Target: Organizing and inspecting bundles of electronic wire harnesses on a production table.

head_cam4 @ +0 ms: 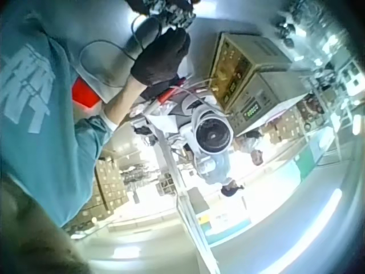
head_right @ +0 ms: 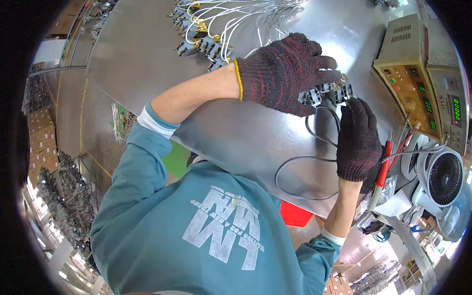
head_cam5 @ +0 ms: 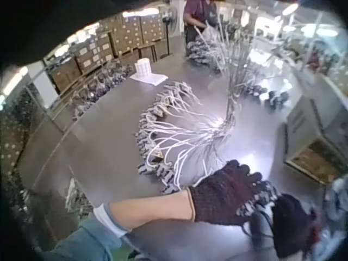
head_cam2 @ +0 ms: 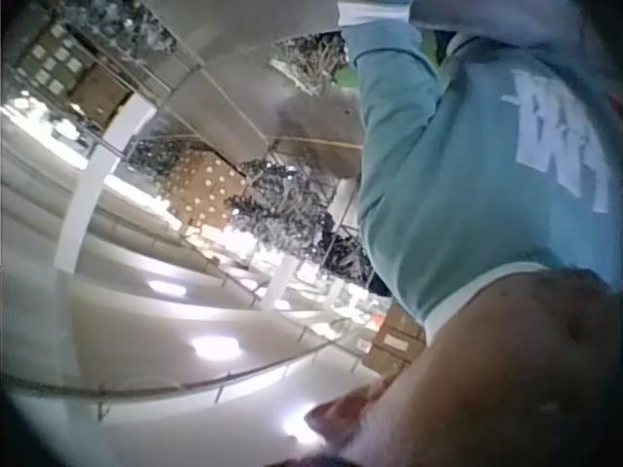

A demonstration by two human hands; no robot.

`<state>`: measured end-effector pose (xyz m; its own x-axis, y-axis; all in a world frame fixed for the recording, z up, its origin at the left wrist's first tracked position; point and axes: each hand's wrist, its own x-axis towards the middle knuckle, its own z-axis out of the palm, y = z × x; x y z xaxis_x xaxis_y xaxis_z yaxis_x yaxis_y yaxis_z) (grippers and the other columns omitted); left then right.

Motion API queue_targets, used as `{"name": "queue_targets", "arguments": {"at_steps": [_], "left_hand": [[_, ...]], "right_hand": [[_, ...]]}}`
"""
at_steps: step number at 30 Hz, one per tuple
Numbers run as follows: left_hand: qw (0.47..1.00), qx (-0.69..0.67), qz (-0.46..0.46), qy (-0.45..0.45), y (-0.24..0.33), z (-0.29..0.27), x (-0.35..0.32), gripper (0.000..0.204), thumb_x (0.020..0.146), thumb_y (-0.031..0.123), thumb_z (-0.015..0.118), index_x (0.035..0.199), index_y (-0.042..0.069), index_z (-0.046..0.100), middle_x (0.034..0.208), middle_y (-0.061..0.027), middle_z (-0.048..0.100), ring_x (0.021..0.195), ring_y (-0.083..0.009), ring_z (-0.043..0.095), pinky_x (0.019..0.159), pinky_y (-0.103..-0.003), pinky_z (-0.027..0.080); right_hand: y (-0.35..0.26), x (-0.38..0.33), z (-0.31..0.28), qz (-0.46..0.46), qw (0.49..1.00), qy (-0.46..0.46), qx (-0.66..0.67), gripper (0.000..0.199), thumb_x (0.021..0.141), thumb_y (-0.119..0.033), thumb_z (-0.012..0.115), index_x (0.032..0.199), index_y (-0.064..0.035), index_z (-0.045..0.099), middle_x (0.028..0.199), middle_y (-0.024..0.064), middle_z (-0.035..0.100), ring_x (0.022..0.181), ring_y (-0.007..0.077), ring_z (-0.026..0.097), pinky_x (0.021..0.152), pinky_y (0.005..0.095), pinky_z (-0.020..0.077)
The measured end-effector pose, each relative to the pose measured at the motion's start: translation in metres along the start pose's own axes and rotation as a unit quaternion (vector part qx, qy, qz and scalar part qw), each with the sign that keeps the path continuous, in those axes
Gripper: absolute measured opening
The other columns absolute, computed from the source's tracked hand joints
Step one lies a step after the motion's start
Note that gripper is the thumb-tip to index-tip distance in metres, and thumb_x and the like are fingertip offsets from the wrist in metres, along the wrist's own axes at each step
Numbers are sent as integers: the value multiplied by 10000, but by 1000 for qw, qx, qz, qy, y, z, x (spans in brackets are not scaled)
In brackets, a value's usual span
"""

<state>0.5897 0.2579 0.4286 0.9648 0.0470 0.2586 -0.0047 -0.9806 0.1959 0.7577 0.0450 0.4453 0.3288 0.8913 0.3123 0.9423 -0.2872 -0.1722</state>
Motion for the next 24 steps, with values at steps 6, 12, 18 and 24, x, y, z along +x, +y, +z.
{"name": "queue_targets", "arguments": {"at_steps": [6,12,18,24], "left_hand": [[1000,3,4,7,4,-5,3,767,845,548,793,1481,153,624,1409,-119,649,1188,-326,658,989,-497,517],[997,1,16,79,0,7,-1,737,823,635,781,1345,120,706,1224,-80,721,1083,-299,688,921,-476,505],[1000,-5,-2,1,4,-6,1,748,831,541,805,1435,128,649,1404,-111,652,1173,-326,663,986,-501,518],[1000,6,-2,24,3,-2,2,736,819,532,813,1431,157,652,1394,-102,652,1175,-326,662,989,-500,516]], "right_hand": [[10,-3,-9,-34,998,-29,-51,321,1017,-109,743,1338,-121,740,1348,147,747,1158,341,766,930,422,624],[16,-5,-2,-47,996,-38,-67,341,1013,-102,745,1354,-125,738,1375,146,740,1177,334,763,937,424,625],[7,-14,-1,34,993,13,109,340,995,-43,752,1332,-90,751,1353,160,746,1152,320,768,969,401,614],[-10,-18,1,115,973,20,200,322,1013,17,712,1335,3,733,1335,174,747,1191,284,748,1035,383,586]]}}
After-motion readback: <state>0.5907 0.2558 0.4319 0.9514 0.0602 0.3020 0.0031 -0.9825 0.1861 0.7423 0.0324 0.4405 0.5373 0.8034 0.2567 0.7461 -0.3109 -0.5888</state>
